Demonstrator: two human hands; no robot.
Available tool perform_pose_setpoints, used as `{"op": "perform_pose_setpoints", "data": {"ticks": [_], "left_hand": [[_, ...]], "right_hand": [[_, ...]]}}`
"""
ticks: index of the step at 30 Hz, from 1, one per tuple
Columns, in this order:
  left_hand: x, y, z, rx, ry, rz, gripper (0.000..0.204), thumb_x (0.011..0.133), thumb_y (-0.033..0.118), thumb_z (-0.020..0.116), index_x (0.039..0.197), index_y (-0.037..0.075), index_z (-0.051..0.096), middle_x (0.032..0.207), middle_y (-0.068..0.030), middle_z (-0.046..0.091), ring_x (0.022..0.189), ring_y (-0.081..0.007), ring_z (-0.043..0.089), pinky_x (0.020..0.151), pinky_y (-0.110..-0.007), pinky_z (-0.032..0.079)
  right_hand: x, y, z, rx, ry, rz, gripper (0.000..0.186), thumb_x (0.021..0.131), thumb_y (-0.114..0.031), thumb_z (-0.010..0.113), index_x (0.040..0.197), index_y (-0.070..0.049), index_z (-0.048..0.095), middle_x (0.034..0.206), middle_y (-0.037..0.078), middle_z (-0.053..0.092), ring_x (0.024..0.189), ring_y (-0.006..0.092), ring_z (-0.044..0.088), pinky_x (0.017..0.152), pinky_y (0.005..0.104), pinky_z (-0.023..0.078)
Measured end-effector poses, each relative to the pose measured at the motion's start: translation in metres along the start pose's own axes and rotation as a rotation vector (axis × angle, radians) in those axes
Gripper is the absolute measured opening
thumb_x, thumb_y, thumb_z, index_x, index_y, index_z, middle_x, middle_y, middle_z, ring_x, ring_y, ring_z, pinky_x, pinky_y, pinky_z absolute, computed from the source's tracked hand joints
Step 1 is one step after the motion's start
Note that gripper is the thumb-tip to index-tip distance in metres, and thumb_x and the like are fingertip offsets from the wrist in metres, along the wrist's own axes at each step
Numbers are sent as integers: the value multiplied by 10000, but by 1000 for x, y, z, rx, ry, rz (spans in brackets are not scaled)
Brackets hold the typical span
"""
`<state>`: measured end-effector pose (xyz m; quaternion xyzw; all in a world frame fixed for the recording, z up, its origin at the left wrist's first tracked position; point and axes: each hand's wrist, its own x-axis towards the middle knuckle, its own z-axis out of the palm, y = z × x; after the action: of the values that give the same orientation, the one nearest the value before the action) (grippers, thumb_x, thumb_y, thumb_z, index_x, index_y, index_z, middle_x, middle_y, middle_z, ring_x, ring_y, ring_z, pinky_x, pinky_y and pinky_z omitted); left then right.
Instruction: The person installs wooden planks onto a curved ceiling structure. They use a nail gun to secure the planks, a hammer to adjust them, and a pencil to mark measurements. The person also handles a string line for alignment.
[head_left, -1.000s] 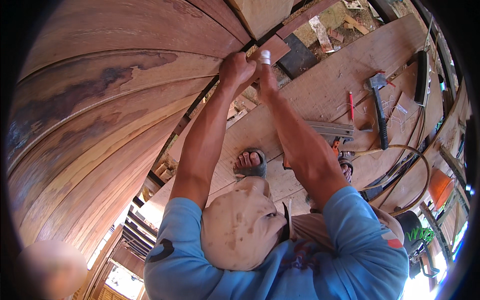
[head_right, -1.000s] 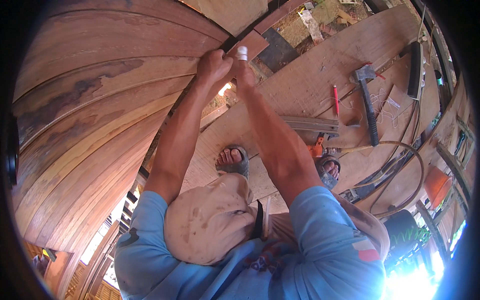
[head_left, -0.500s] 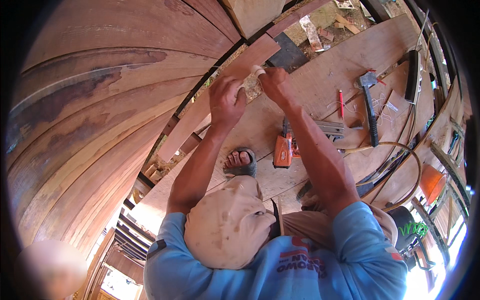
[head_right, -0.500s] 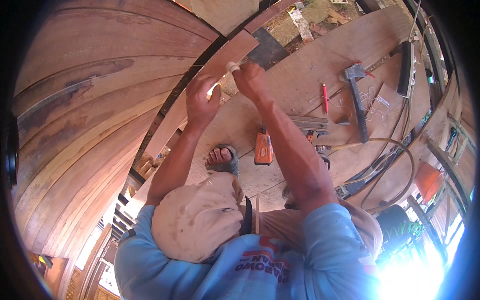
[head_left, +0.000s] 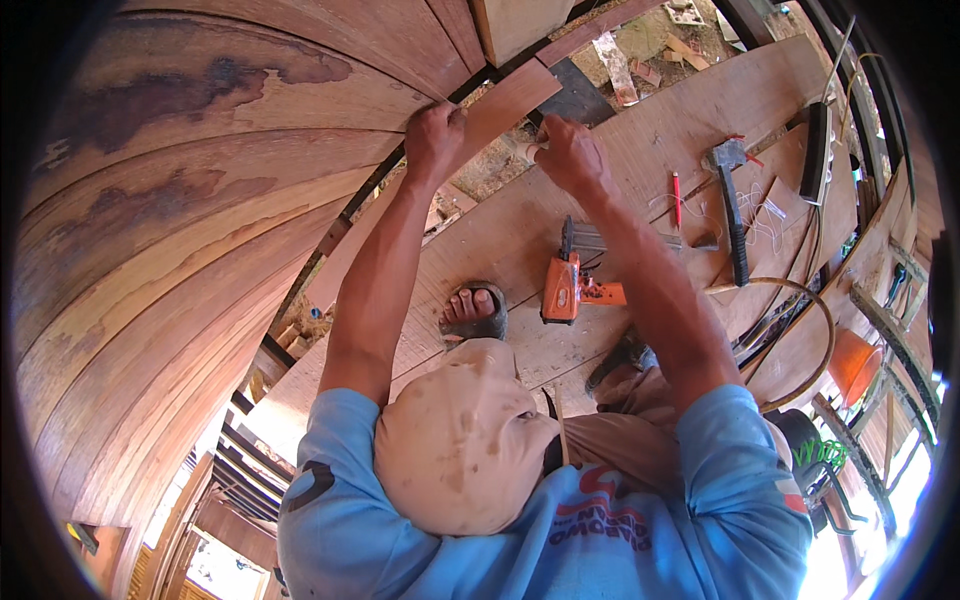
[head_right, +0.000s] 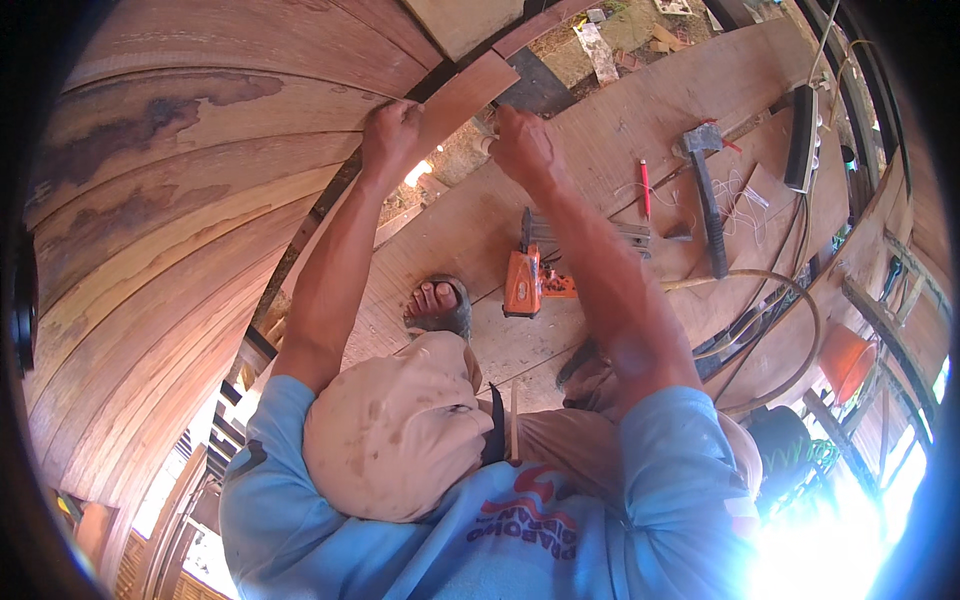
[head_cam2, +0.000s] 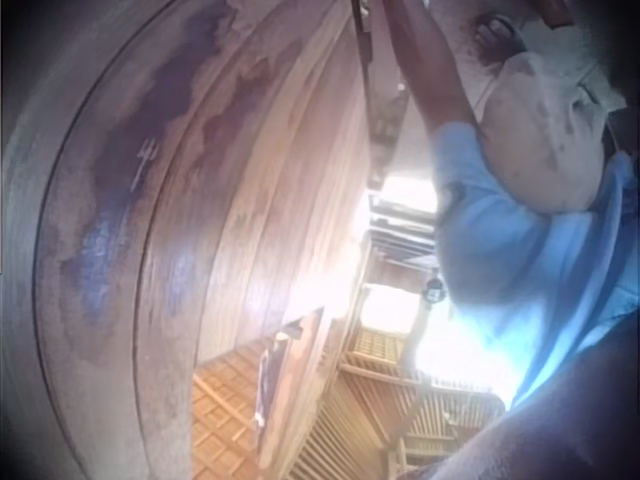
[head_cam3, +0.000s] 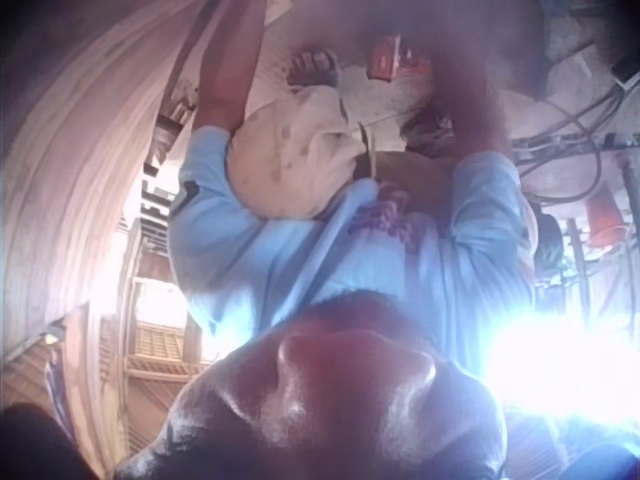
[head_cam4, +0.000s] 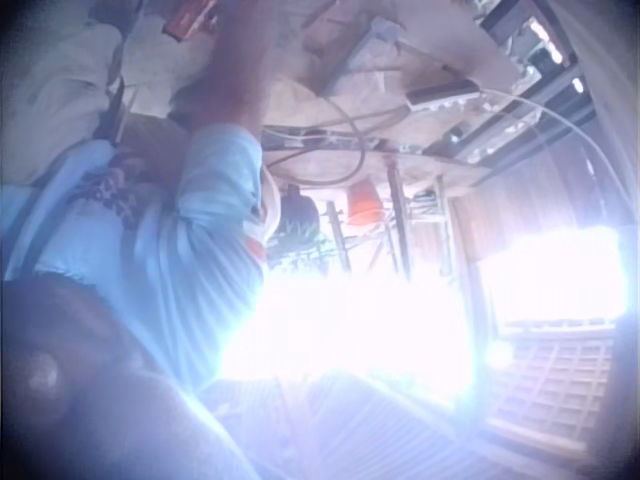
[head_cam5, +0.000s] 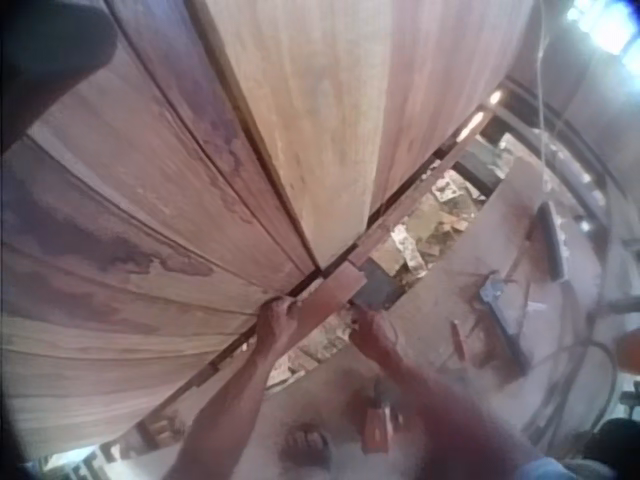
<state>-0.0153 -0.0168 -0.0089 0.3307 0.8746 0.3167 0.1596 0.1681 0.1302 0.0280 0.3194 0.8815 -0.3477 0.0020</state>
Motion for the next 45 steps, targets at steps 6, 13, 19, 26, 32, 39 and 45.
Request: {"op": "perform_pose_setpoints", "data": {"ticks": [6, 13, 19, 26, 32, 39, 45], "left_hand": [[13, 18, 13, -123, 0, -93, 286, 913, 295, 625, 936, 25, 720, 904, -230, 702, 868, -410, 686, 757, -451, 522], [13, 11, 13, -283, -35, -91, 283, 889, 231, 700, 1029, -15, 724, 952, -177, 746, 883, -303, 721, 791, -375, 530], [0, 15, 9, -289, -27, -179, 275, 884, 211, 709, 1052, -7, 725, 960, -167, 747, 894, -269, 722, 806, -349, 533], [5, 16, 10, -330, -26, -81, 270, 886, 209, 696, 1049, -5, 724, 950, -172, 745, 897, -279, 721, 809, -354, 531], [8, 16, 9, -278, -55, -55, 279, 891, 216, 679, 1045, -15, 717, 934, -180, 741, 881, -291, 722, 793, -367, 533], [3, 22, 8, -250, 1, -41, 260, 888, 205, 691, 1042, -3, 719, 954, -171, 743, 867, -284, 721, 777, -363, 533], [-33, 47, 11, -274, 133, -11, 221, 893, 157, 691, 1055, 9, 718, 921, -133, 731, 815, -216, 704, 735, -332, 531]], "right_hand": [[5, 13, -11, -22, -102, -29, 382, 795, -325, 773, 1041, -52, 669, 979, 205, 705, 966, 392, 680, 810, 469, 534], [-7, 20, -7, 5, -51, 53, 268, 851, -277, 710, 976, -41, 687, 906, 203, 706, 874, 377, 692, 758, 470, 524], [-17, 11, -10, -7, -71, 161, 379, 880, -396, 711, 1014, -41, 695, 924, 214, 711, 895, 371, 697, 764, 456, 528], [-21, 15, -9, -7, -54, 180, 447, 876, -465, 707, 990, -33, 706, 861, 203, 708, 833, 373, 697, 741, 461, 525], [-26, 11, -21, 16, -96, 205, 410, 859, -434, 713, 1011, -54, 704, 938, 225, 705, 930, 409, 683, 802, 478, 532], [-36, 22, -10, 127, 13, 63, 388, 859, -395, 753, 982, -33, 691, 847, 162, 683, 785, 294, 659, 706, 403, 516], [-44, 30, -4, 312, 22, 68, 383, 866, -372, 774, 984, -18, 687, 817, 106, 681, 731, 189, 632, 686, 348, 506]]}}
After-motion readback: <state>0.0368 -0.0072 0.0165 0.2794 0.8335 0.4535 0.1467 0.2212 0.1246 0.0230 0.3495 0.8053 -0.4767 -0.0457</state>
